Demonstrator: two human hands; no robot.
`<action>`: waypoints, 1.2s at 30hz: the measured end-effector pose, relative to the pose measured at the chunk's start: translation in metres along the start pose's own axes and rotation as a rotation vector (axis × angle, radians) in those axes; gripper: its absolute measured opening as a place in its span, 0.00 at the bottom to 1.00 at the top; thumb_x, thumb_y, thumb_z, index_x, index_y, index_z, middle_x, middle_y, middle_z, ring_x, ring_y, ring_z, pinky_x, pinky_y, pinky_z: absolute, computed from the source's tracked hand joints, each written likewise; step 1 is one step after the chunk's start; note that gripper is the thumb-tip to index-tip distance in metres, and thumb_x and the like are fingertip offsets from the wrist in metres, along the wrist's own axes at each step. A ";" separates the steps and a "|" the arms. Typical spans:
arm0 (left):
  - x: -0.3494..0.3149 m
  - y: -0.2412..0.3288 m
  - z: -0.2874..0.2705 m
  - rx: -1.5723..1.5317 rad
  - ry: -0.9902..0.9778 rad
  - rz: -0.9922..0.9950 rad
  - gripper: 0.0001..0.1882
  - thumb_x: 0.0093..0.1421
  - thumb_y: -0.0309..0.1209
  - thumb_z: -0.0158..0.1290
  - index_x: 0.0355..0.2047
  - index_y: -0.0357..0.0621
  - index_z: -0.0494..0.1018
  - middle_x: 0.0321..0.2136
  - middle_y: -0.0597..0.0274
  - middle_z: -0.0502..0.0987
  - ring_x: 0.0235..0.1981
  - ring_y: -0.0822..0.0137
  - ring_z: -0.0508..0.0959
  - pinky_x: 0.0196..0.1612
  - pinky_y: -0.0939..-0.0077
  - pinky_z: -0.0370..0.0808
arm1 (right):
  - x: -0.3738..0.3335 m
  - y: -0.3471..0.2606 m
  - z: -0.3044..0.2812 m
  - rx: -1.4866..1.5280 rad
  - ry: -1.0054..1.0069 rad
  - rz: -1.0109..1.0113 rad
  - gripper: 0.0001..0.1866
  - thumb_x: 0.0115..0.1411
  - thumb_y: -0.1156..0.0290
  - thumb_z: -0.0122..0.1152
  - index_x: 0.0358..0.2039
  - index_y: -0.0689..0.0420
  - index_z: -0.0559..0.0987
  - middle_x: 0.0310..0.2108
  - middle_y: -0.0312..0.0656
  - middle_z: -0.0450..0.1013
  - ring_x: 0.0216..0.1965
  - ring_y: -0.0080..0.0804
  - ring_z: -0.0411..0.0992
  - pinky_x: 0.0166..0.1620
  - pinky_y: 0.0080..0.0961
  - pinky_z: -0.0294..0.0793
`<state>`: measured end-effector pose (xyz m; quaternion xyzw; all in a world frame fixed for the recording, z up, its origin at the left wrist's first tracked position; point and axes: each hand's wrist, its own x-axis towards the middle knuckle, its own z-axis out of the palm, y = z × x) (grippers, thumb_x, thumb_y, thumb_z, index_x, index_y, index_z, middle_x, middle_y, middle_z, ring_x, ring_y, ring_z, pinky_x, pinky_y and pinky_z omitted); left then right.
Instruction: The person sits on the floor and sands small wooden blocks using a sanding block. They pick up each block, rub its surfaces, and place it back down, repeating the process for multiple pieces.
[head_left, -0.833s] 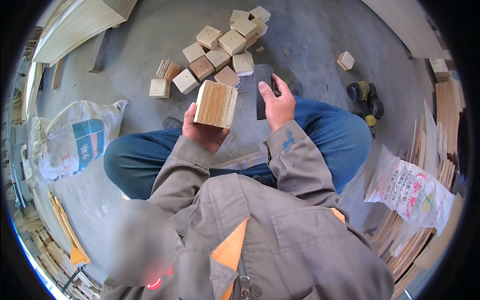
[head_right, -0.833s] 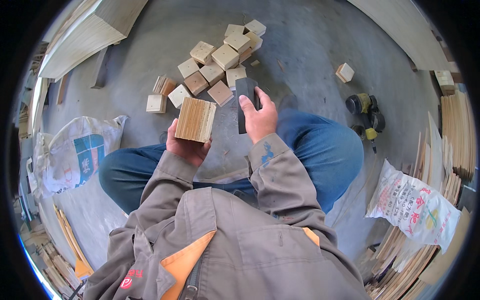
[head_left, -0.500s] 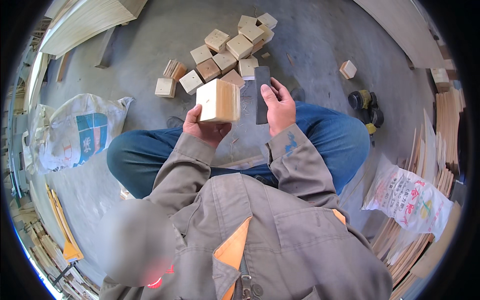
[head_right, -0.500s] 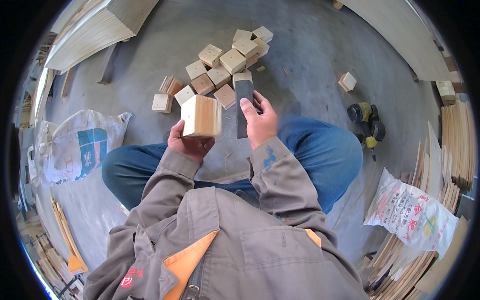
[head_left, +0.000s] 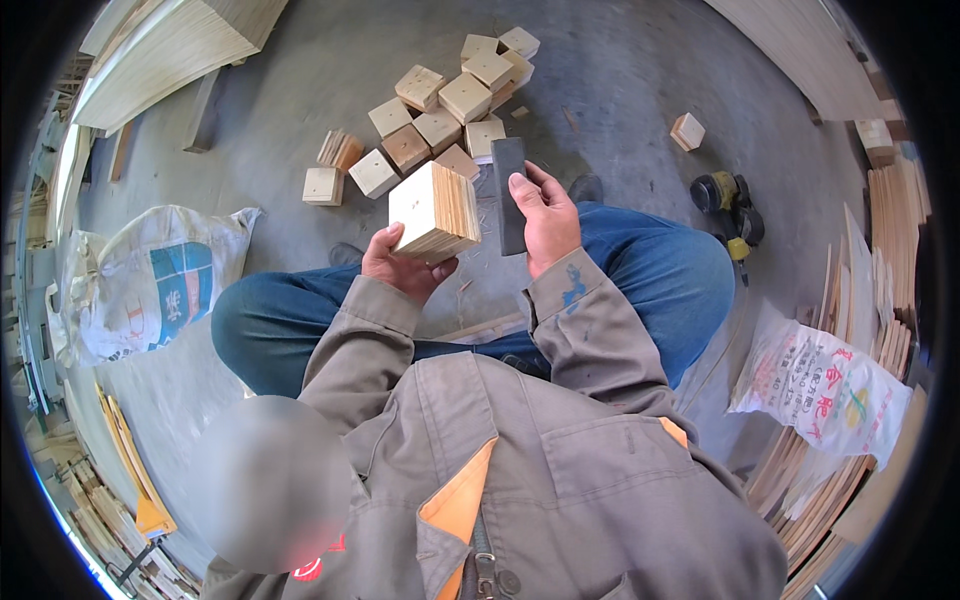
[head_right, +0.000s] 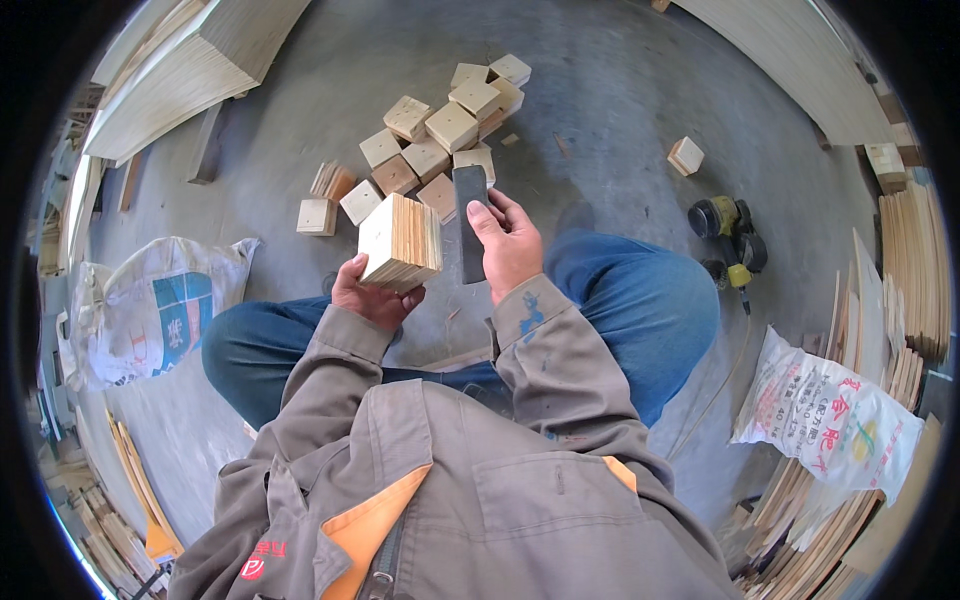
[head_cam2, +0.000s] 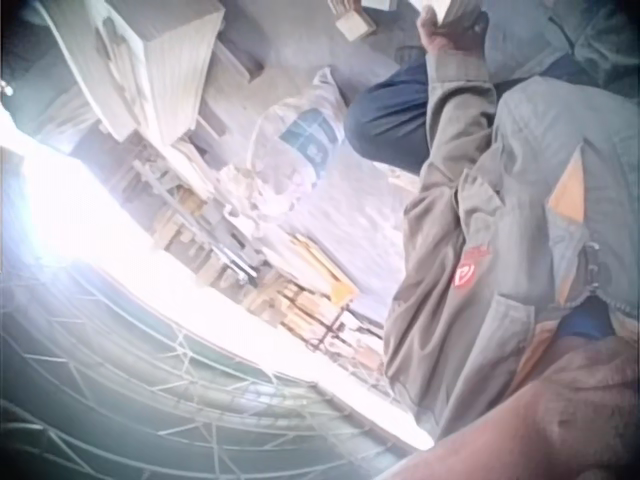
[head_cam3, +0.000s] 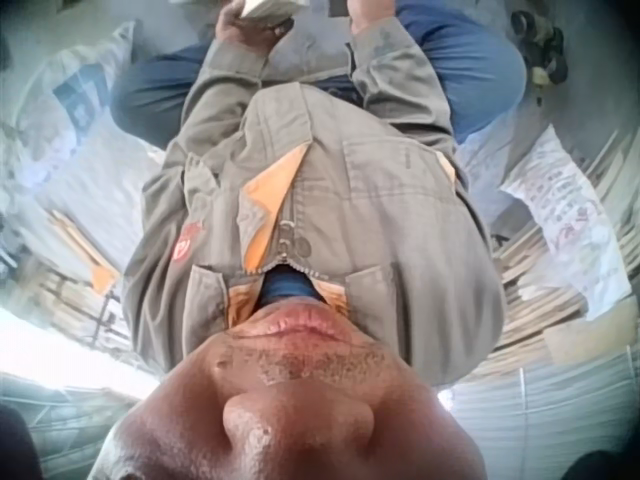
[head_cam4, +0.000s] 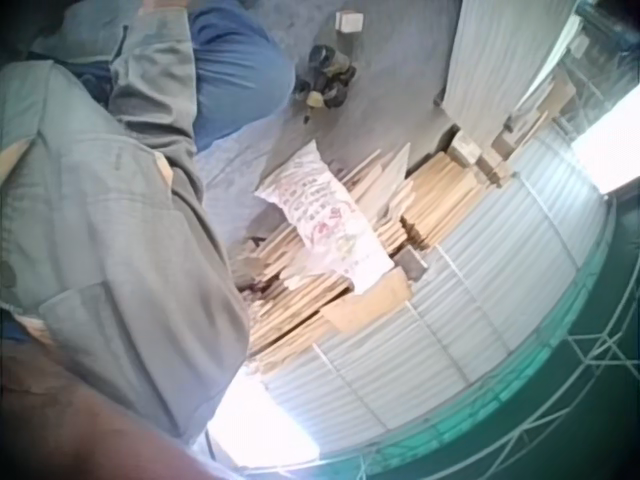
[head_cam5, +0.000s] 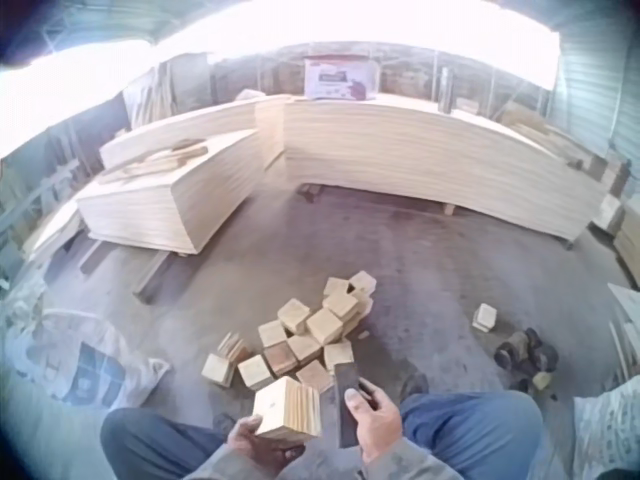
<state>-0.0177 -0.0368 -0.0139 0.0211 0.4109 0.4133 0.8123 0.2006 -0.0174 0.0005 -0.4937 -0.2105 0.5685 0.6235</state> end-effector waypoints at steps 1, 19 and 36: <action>0.000 0.000 -0.002 0.012 -0.035 -0.007 0.43 0.52 0.54 0.60 0.65 0.49 0.66 0.55 0.53 0.76 0.53 0.52 0.77 0.51 0.54 0.78 | 0.000 0.000 0.000 -0.004 -0.004 0.006 0.26 0.66 0.71 0.66 0.61 0.68 0.72 0.51 0.44 0.77 0.49 0.24 0.75 0.54 0.21 0.75; 0.017 -0.004 -0.013 -0.026 -0.209 -0.033 0.40 0.54 0.53 0.60 0.64 0.47 0.67 0.53 0.51 0.78 0.49 0.51 0.81 0.45 0.55 0.83 | 0.004 0.004 0.000 -0.120 -0.077 0.104 0.27 0.67 0.66 0.66 0.60 0.69 0.73 0.51 0.45 0.77 0.49 0.25 0.74 0.54 0.21 0.74; 0.010 0.004 -0.003 -0.159 -0.284 -0.090 0.39 0.57 0.56 0.51 0.62 0.44 0.70 0.48 0.42 0.78 0.39 0.51 0.85 0.43 0.59 0.86 | 0.007 0.004 0.002 0.063 -0.057 0.076 0.24 0.69 0.66 0.64 0.60 0.66 0.74 0.50 0.41 0.76 0.49 0.23 0.73 0.54 0.21 0.72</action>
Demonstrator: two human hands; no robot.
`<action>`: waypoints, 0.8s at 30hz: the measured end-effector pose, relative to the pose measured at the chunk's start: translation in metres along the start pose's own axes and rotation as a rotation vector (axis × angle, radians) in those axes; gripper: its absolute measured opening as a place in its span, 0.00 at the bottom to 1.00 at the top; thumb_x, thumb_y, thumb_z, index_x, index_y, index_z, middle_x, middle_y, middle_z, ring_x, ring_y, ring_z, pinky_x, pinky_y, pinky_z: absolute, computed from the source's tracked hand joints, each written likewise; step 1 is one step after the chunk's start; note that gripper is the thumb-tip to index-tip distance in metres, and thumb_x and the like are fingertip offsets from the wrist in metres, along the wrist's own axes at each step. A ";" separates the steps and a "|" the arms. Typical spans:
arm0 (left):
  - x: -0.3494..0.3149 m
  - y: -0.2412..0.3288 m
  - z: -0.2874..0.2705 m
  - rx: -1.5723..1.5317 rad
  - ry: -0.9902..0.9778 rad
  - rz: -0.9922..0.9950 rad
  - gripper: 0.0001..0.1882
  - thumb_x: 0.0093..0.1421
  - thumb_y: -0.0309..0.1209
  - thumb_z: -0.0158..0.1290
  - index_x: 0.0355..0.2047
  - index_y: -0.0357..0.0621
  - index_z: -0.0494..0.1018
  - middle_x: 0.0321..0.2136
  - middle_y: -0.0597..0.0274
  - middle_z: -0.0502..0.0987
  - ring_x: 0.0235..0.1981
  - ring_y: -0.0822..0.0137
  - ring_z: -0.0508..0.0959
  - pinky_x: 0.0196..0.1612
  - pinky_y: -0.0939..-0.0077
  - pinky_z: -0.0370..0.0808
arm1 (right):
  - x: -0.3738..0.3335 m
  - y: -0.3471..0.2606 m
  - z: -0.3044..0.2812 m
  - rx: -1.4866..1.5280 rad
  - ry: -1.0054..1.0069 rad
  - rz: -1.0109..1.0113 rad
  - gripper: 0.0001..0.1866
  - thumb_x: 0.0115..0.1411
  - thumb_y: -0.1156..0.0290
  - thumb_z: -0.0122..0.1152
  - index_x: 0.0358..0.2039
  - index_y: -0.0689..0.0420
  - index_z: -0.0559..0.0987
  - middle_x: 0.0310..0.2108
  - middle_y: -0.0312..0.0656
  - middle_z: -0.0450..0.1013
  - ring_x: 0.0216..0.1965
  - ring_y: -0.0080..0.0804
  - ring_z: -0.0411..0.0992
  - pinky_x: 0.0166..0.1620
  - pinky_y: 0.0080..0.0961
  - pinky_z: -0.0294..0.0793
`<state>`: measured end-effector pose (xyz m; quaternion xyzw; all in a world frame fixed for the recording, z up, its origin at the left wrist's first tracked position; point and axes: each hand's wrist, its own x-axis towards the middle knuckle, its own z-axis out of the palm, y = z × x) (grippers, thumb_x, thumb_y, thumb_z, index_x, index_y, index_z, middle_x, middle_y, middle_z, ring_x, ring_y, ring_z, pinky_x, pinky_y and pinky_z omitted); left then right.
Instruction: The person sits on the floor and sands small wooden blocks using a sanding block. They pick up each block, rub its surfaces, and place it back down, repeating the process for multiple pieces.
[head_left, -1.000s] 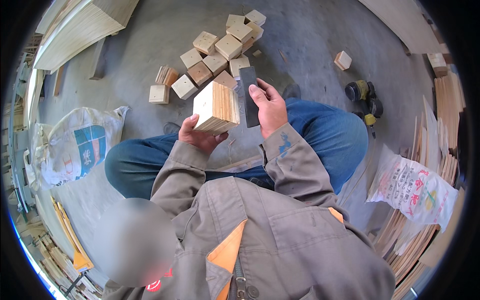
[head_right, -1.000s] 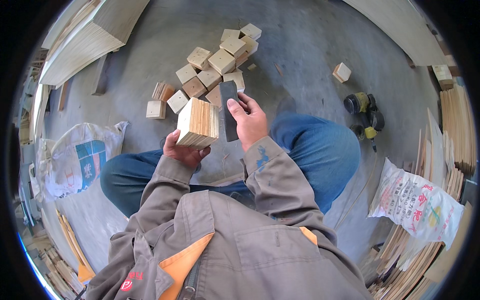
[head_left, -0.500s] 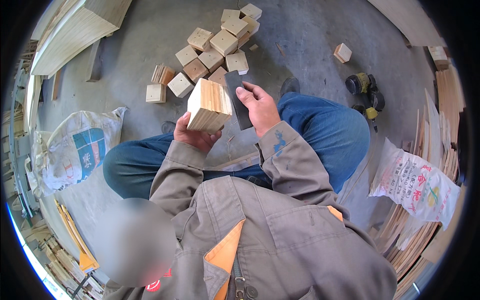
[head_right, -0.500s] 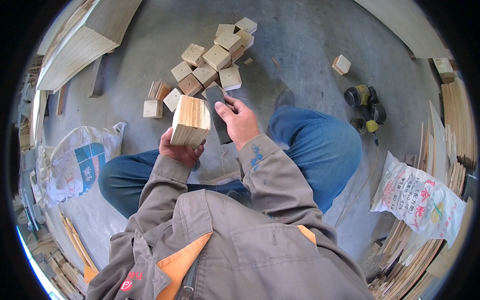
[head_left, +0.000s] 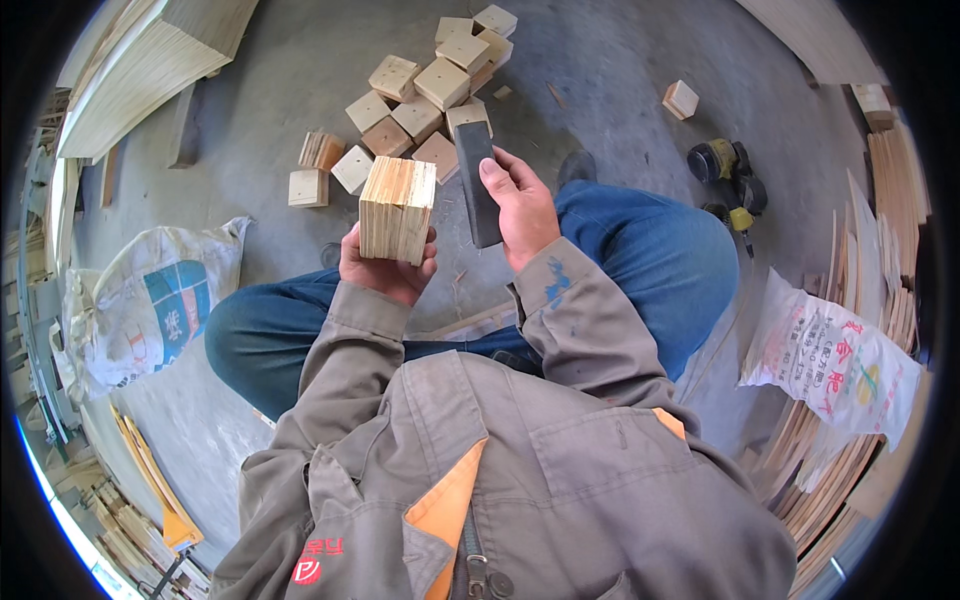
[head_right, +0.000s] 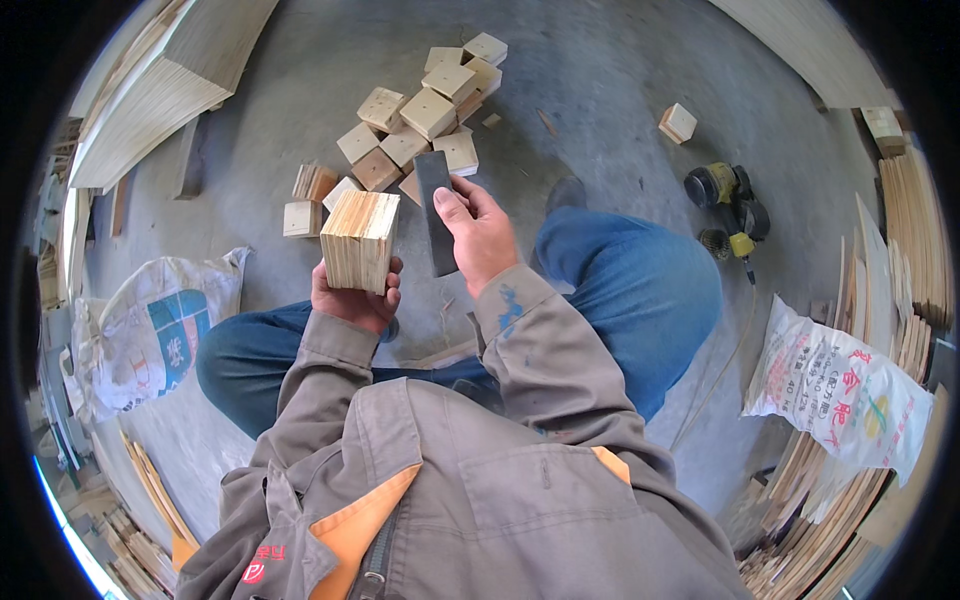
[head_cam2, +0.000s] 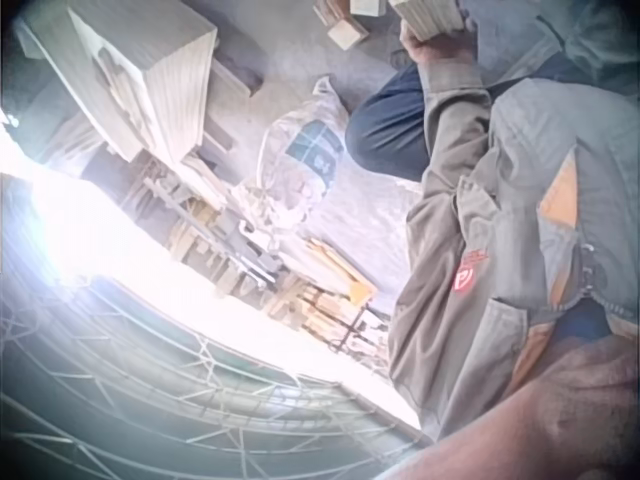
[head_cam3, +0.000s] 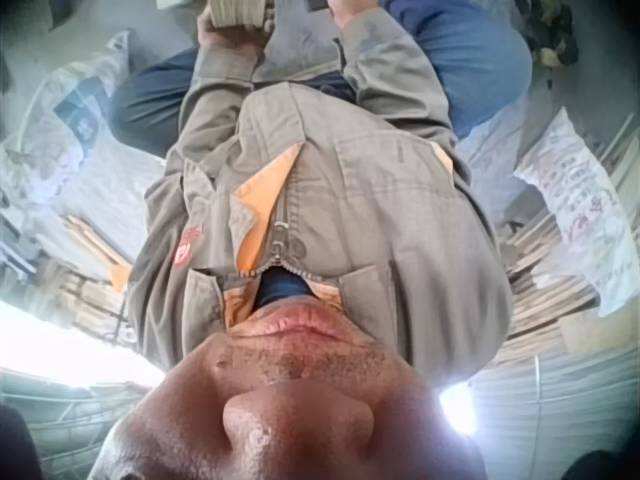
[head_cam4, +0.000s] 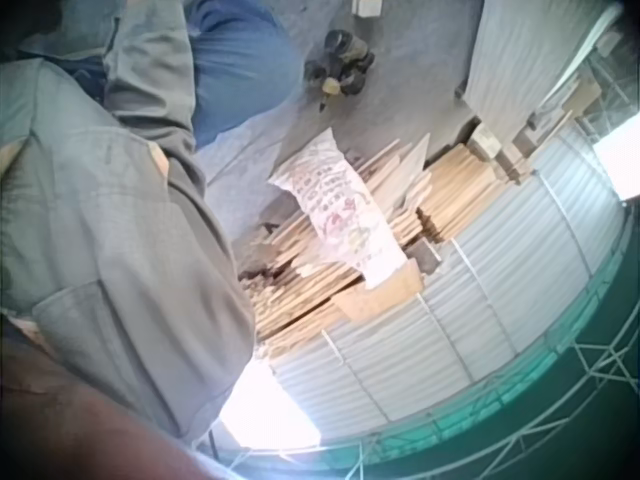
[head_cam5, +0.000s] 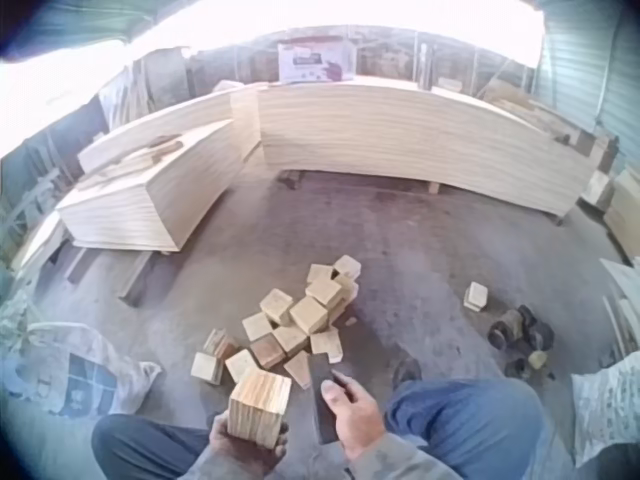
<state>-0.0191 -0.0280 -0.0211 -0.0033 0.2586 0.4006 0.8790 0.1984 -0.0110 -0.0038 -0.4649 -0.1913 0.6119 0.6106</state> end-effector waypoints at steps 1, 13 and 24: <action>0.000 0.000 0.000 0.000 -0.011 -0.009 0.39 0.57 0.56 0.51 0.62 0.46 0.70 0.48 0.41 0.78 0.39 0.51 0.85 0.43 0.58 0.86 | 0.001 0.002 0.001 0.015 -0.010 -0.033 0.24 0.69 0.66 0.64 0.61 0.66 0.74 0.51 0.41 0.76 0.49 0.23 0.73 0.54 0.20 0.72; 0.003 -0.007 0.008 -0.068 0.050 0.001 0.34 0.62 0.58 0.43 0.59 0.50 0.74 0.46 0.51 0.81 0.37 0.50 0.84 0.36 0.56 0.87 | -0.015 0.004 0.014 -0.512 -0.135 -0.475 0.31 0.62 0.59 0.70 0.60 0.64 0.75 0.58 0.55 0.70 0.60 0.46 0.70 0.63 0.37 0.68; -0.004 -0.007 0.020 -0.130 -0.006 -0.118 0.39 0.64 0.61 0.36 0.66 0.50 0.65 0.42 0.39 0.75 0.29 0.55 0.79 0.33 0.60 0.86 | -0.001 0.005 0.001 -0.624 -0.005 -0.447 0.33 0.60 0.58 0.71 0.60 0.65 0.75 0.58 0.56 0.70 0.60 0.47 0.69 0.64 0.37 0.67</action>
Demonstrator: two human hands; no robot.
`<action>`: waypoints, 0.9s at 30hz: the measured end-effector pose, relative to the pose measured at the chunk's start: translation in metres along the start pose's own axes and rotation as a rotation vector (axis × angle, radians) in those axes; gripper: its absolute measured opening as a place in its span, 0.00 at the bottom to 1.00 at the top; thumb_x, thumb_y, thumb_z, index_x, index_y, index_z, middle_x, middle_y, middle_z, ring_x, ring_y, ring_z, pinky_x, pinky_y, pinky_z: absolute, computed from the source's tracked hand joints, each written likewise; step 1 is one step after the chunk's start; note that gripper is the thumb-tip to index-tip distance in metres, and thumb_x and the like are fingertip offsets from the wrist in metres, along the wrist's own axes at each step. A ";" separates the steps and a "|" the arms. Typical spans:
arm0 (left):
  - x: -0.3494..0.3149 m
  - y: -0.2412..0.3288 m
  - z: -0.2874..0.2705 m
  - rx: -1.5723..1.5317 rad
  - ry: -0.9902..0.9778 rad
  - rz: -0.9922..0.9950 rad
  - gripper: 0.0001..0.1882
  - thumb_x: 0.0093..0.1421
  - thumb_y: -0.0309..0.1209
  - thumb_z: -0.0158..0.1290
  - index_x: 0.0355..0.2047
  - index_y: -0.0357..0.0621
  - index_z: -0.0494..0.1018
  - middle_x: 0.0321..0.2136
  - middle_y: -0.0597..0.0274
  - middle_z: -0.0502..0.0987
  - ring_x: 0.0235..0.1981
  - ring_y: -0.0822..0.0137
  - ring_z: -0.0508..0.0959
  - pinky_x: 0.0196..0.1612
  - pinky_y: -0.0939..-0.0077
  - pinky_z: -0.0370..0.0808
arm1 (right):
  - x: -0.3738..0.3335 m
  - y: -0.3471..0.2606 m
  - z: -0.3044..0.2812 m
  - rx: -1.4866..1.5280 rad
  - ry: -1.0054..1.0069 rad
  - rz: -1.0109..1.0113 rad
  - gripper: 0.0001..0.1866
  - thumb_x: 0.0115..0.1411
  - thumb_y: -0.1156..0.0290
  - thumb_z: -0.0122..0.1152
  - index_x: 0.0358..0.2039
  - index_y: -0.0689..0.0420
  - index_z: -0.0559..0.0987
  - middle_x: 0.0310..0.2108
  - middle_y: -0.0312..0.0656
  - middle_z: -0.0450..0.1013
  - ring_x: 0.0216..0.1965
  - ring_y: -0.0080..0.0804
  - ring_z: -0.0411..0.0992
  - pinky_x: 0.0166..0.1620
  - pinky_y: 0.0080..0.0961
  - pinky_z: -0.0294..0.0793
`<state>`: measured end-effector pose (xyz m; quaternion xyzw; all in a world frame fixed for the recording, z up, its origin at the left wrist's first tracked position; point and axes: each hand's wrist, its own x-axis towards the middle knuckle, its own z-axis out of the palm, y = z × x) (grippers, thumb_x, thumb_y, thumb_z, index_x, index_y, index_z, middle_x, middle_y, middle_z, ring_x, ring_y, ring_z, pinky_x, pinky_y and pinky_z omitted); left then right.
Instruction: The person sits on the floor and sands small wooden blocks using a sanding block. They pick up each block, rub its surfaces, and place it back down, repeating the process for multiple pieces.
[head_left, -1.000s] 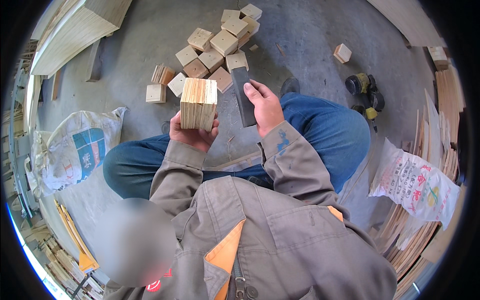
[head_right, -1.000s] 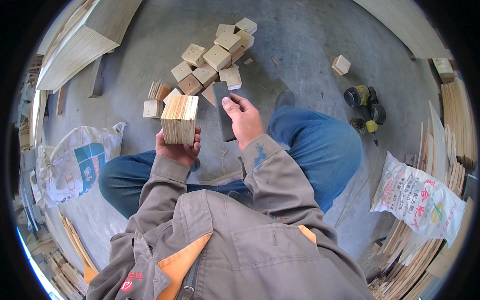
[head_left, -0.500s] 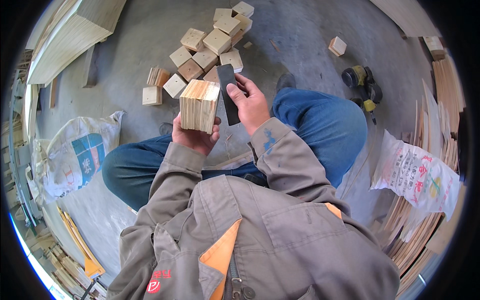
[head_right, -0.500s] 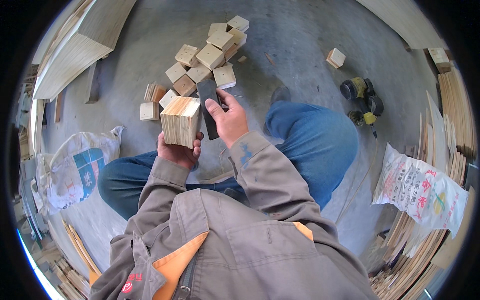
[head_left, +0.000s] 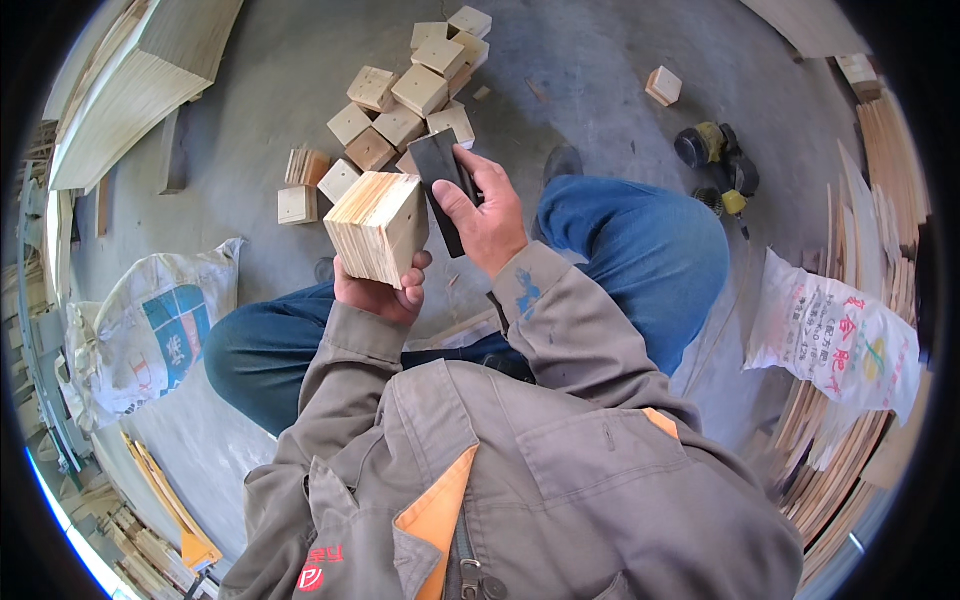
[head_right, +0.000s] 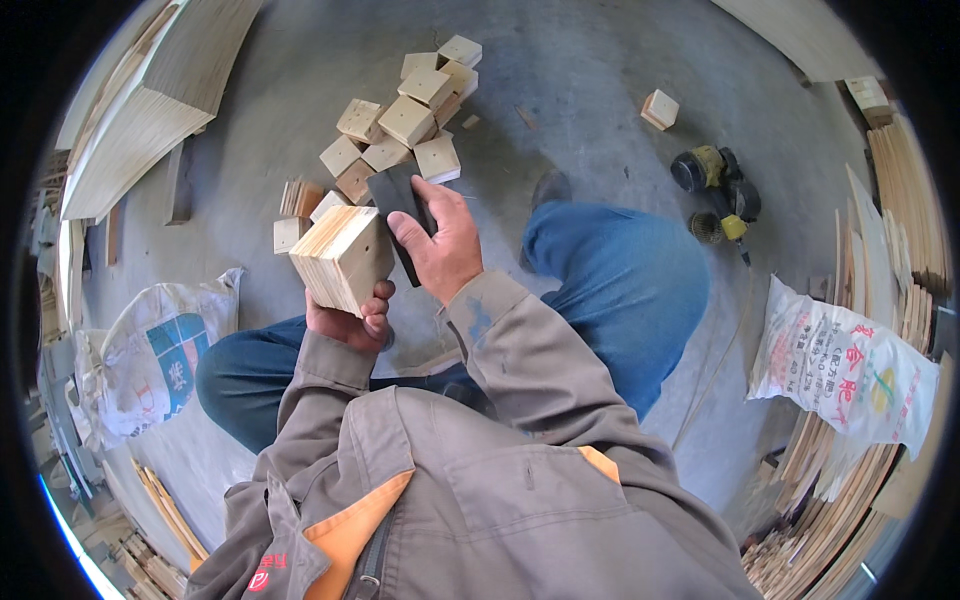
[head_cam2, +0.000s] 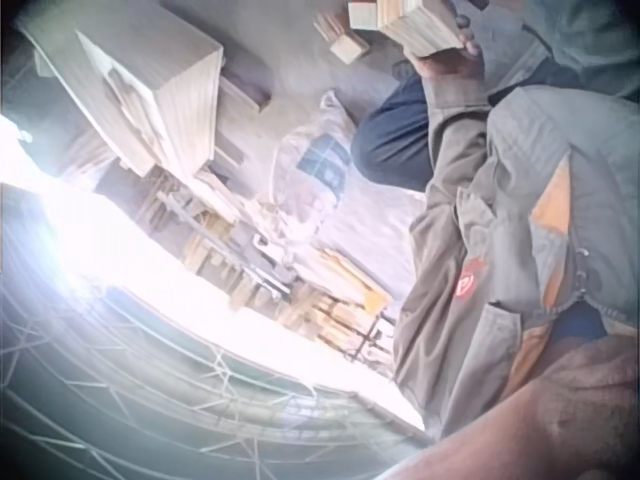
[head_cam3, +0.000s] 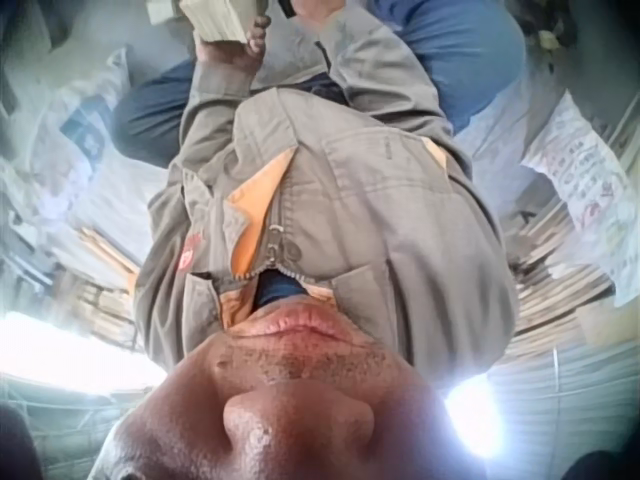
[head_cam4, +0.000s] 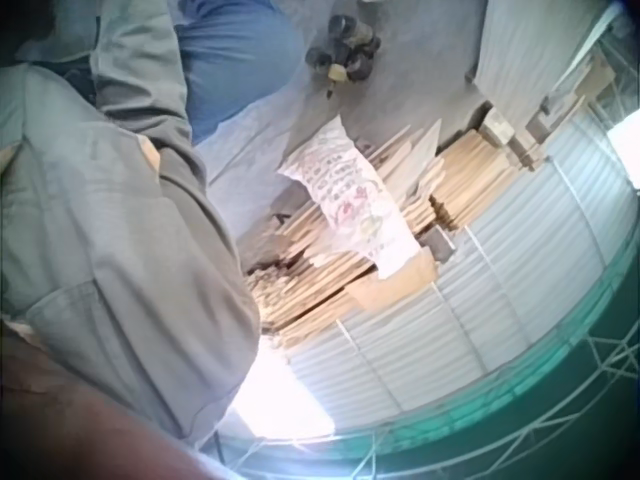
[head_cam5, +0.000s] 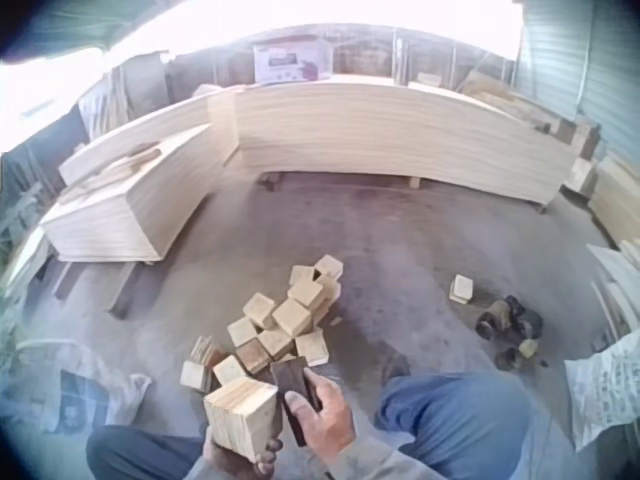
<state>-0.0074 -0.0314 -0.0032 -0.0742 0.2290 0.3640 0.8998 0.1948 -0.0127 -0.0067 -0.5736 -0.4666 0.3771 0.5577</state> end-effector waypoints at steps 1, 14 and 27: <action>-0.001 0.000 0.000 -0.018 -0.027 -0.004 0.39 0.64 0.62 0.36 0.66 0.50 0.65 0.42 0.39 0.75 0.29 0.55 0.79 0.32 0.60 0.86 | -0.001 -0.005 -0.001 -0.006 -0.008 -0.078 0.33 0.60 0.57 0.72 0.60 0.65 0.75 0.58 0.56 0.70 0.60 0.48 0.69 0.63 0.37 0.68; -0.001 0.009 -0.018 -0.104 0.004 -0.058 0.42 0.59 0.67 0.40 0.66 0.55 0.67 0.39 0.39 0.75 0.26 0.57 0.78 0.24 0.66 0.76 | 0.003 0.012 0.002 -0.214 -0.025 -0.049 0.33 0.59 0.54 0.71 0.58 0.62 0.77 0.54 0.58 0.72 0.56 0.51 0.72 0.60 0.39 0.71; -0.004 0.004 -0.011 0.061 -0.017 0.118 0.40 0.60 0.60 0.49 0.66 0.51 0.65 0.49 0.41 0.75 0.38 0.52 0.82 0.44 0.54 0.84 | 0.007 0.024 -0.003 0.010 0.049 0.232 0.30 0.62 0.58 0.69 0.57 0.67 0.77 0.49 0.55 0.79 0.49 0.40 0.77 0.55 0.32 0.75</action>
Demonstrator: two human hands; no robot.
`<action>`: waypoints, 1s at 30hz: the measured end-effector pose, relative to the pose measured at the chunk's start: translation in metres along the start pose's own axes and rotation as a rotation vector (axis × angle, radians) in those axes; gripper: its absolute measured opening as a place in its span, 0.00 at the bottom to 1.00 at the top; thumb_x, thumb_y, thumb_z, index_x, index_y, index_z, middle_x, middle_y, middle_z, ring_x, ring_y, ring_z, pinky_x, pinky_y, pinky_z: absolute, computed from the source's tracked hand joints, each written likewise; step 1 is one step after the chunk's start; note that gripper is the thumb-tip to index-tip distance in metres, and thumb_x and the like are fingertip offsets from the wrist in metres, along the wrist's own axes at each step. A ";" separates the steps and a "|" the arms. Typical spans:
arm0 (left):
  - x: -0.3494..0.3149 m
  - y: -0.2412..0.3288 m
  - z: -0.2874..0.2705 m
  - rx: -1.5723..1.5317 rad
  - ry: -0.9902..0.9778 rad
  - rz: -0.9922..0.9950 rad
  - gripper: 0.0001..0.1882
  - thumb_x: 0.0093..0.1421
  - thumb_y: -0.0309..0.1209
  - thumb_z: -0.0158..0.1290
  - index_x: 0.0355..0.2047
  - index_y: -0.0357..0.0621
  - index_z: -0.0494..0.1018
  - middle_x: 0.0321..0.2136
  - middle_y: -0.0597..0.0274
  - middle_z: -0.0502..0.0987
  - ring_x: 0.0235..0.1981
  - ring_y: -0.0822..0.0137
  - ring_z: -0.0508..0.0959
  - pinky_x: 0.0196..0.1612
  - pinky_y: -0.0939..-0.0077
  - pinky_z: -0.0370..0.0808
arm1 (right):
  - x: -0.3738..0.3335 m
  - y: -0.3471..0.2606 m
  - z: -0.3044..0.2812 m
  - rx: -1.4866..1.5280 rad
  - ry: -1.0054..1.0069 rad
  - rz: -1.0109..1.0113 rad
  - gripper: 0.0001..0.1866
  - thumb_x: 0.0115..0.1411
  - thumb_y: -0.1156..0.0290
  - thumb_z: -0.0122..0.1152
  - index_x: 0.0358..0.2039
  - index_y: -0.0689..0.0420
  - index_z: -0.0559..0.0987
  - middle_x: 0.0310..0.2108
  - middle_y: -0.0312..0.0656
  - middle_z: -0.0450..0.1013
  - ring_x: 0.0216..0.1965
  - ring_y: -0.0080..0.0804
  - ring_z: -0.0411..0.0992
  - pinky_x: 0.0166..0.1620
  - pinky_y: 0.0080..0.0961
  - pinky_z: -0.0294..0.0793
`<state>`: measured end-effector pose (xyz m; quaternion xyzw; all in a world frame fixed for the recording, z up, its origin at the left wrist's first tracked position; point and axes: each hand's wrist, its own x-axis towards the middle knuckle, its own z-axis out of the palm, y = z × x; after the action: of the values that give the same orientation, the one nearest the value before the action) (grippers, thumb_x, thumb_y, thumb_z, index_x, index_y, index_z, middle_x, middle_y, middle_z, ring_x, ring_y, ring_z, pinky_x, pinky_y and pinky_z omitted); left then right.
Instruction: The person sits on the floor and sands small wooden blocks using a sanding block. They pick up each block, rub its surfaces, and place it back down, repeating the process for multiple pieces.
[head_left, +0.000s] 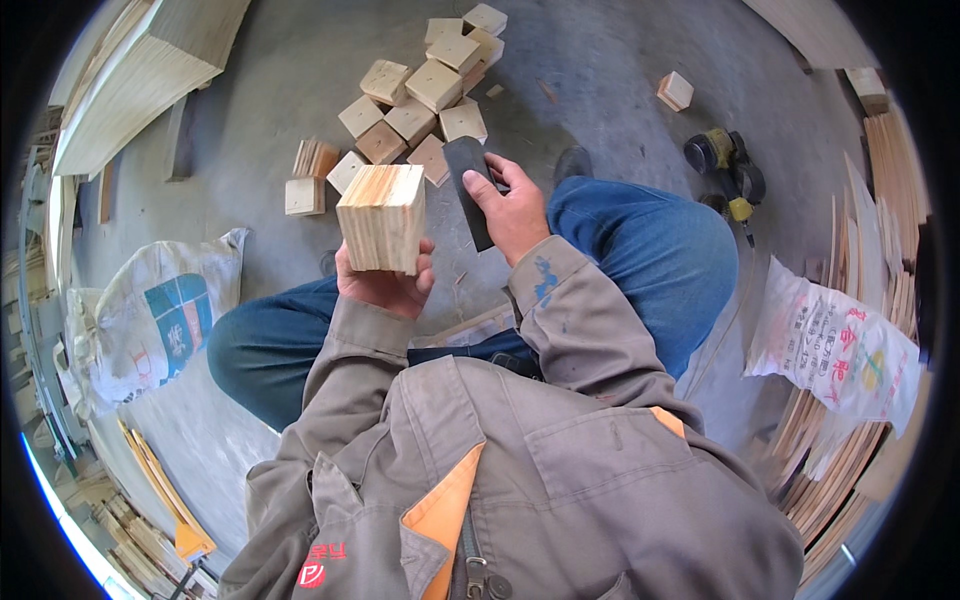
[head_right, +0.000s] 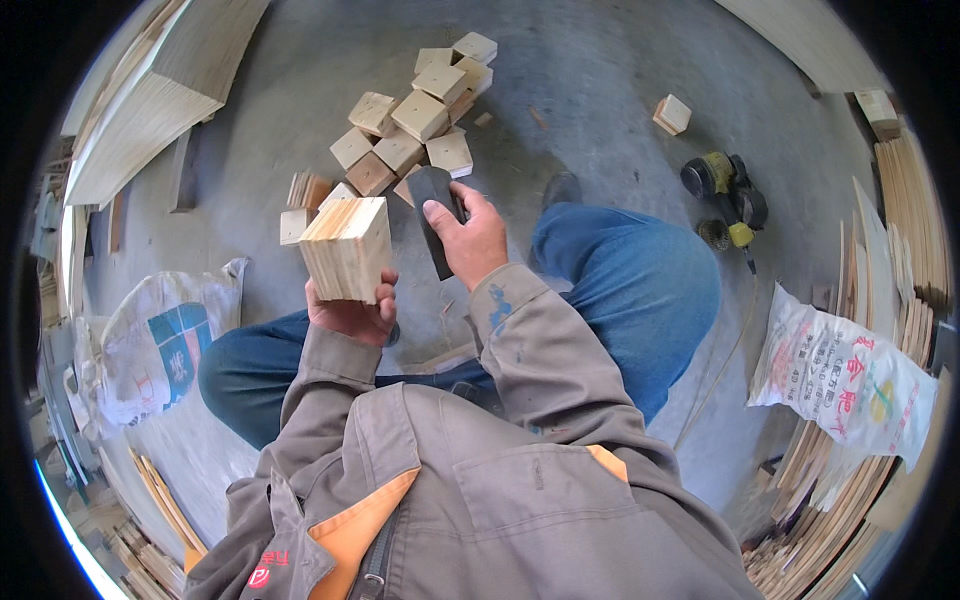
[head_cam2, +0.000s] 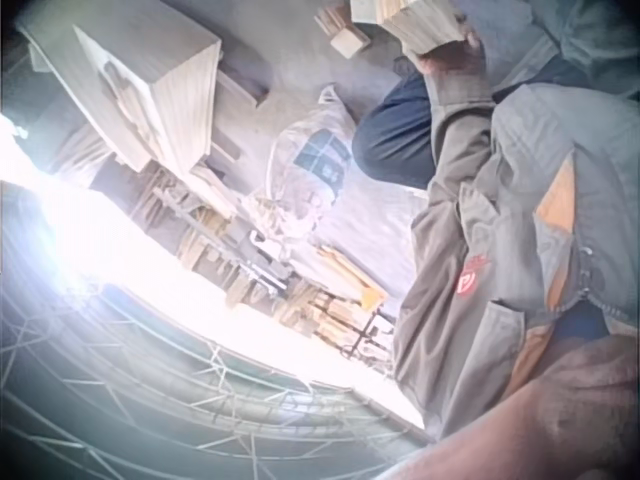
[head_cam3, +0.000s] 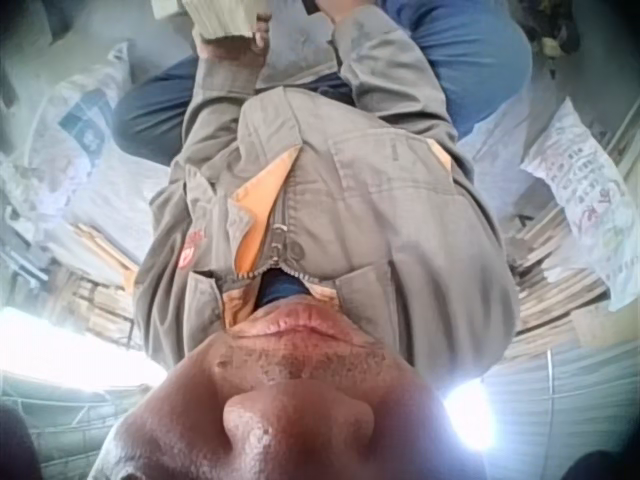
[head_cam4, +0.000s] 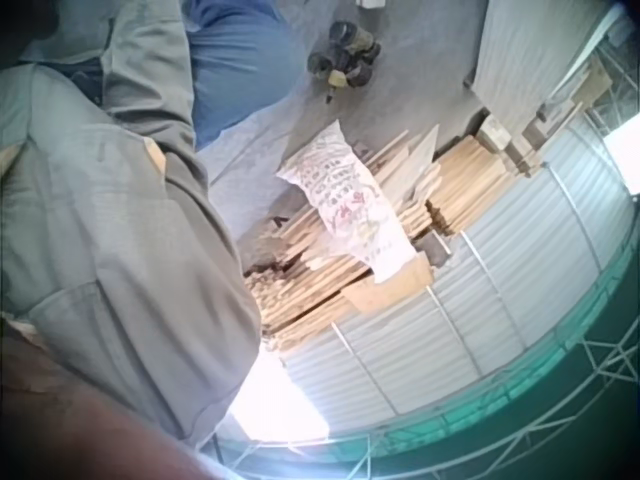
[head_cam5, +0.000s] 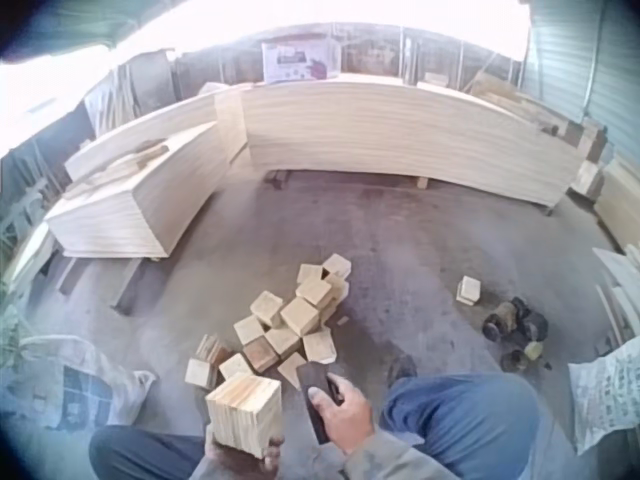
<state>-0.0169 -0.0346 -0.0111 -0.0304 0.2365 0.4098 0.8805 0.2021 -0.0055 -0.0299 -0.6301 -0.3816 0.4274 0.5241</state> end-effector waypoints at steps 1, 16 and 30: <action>-0.001 0.002 -0.002 0.052 0.019 0.030 0.41 0.58 0.59 0.53 0.66 0.50 0.65 0.50 0.45 0.75 0.42 0.53 0.82 0.48 0.52 0.83 | -0.002 -0.007 0.002 0.024 -0.019 0.010 0.29 0.62 0.60 0.70 0.57 0.68 0.76 0.49 0.54 0.79 0.49 0.38 0.77 0.54 0.31 0.75; 0.003 -0.009 -0.002 0.106 0.272 0.270 0.41 0.52 0.37 0.67 0.65 0.44 0.63 0.55 0.48 0.74 0.56 0.48 0.77 0.60 0.46 0.78 | -0.012 -0.034 0.002 0.352 -0.031 0.033 0.30 0.64 0.66 0.70 0.61 0.68 0.72 0.53 0.48 0.76 0.49 0.28 0.75 0.52 0.24 0.76; -0.008 -0.017 0.023 0.125 0.182 0.326 0.36 0.53 0.32 0.65 0.63 0.43 0.66 0.54 0.52 0.75 0.56 0.51 0.77 0.60 0.45 0.76 | -0.036 -0.050 0.027 -0.317 -0.079 -0.347 0.36 0.61 0.54 0.68 0.61 0.68 0.73 0.51 0.59 0.75 0.55 0.52 0.72 0.60 0.40 0.70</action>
<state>0.0002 -0.0465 0.0104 0.0261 0.3419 0.5271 0.7775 0.1628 -0.0222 0.0219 -0.6124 -0.5667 0.2897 0.4689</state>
